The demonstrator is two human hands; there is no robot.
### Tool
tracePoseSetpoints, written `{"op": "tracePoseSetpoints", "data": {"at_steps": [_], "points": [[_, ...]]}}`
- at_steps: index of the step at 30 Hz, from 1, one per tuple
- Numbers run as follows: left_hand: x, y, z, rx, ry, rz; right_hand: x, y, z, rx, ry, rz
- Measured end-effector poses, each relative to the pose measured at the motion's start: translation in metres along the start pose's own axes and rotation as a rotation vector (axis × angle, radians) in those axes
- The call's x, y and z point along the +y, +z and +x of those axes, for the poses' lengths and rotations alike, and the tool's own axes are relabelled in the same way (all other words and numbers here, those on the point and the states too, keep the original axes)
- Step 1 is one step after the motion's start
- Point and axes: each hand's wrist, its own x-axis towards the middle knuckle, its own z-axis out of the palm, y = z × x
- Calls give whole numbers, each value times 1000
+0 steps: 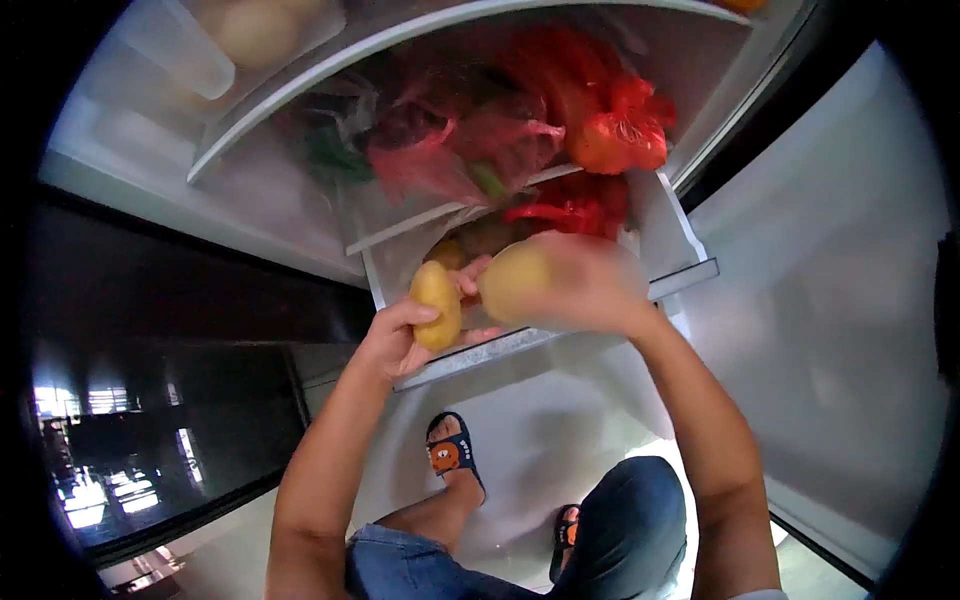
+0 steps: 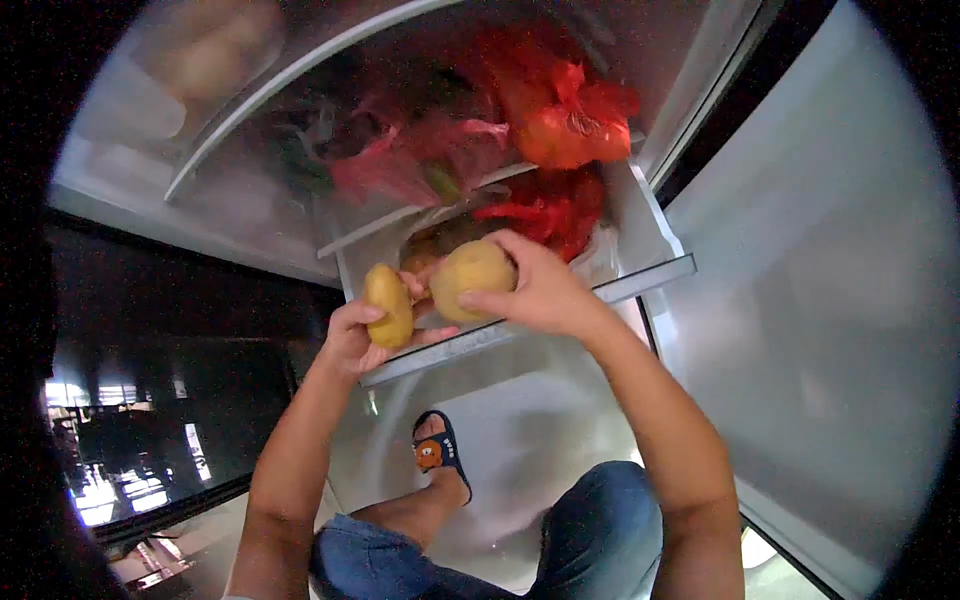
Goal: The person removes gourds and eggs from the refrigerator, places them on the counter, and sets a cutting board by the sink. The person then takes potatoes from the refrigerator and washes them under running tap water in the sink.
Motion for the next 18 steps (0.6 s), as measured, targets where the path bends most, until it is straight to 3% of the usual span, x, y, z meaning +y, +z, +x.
{"op": "tracePoseSetpoints", "data": {"at_steps": [2,5,8,9,12,15,18], "points": [[0,-4,-5,-116,18,-93,-9,14,-3,-18,14,105],[6,-6,-14,-102,25,-90,-23,40,-12,92,-32,280],[10,3,-29,-59,69,-204,-21,39,-24,4,64,468],[9,4,-35,-26,90,-255,-27,41,-33,117,-25,425],[1,6,-49,76,122,-319,-32,22,-55,65,203,3],[-5,7,-59,118,119,-291,-12,20,-69,97,172,-208],[-9,4,-63,69,109,-239,-5,26,-76,109,138,-229]]}}
